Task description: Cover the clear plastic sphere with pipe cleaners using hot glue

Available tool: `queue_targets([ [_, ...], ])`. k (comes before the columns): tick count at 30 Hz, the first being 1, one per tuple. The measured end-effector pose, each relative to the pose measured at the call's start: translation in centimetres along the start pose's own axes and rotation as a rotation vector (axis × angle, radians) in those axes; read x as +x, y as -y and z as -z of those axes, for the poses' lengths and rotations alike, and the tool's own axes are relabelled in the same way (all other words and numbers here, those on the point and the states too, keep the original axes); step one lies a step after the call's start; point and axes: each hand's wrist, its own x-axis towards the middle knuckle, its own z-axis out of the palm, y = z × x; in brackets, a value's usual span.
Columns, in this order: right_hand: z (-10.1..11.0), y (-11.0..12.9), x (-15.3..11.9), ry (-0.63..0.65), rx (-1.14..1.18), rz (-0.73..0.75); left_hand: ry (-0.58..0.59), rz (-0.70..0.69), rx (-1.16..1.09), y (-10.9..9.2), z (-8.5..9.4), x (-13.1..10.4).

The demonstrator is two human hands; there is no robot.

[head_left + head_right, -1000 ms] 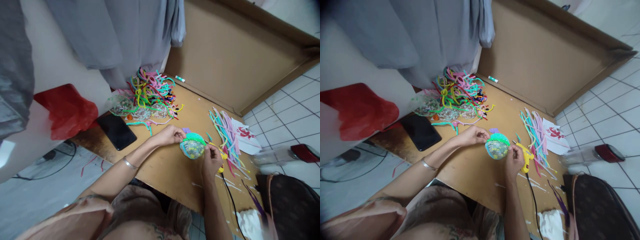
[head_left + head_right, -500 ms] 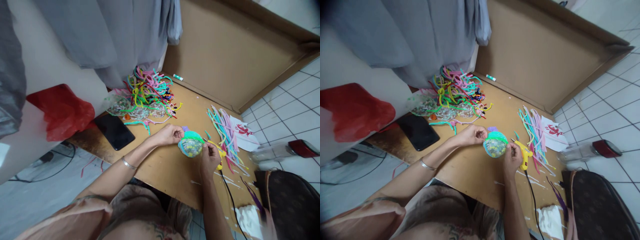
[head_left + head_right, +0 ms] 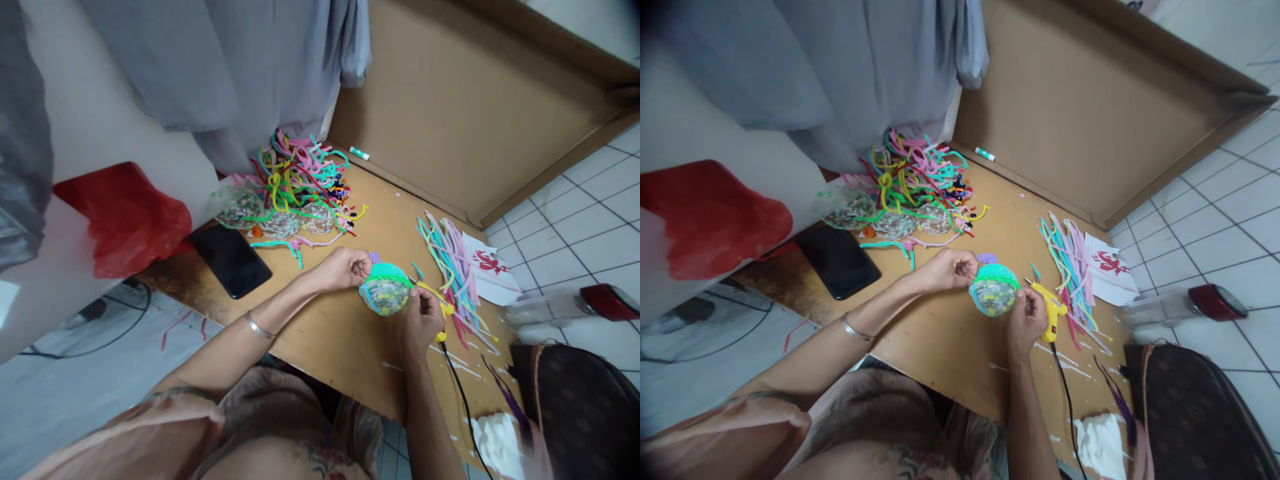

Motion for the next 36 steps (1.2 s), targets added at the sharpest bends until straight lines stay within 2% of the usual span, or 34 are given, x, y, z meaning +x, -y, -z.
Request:
queue_targets([
  [8,0.1,0.0,0.0,-0.003,0.017,-0.009,0.061,0.079,-0.082,0.4,0.7,0.2],
  [19,-0.2,0.3,0.1,-0.012,0.068,-0.020,0.004,0.113,-0.051,0.7,0.9,0.5],
  [28,0.0,0.0,0.7,0.128,0.114,-0.012,-0.028,0.174,-0.083,1.1,1.7,0.8],
  [36,-0.7,-0.9,0.7,0.114,0.286,-0.216,-0.020,0.302,-0.126,1.6,2.8,0.8],
])
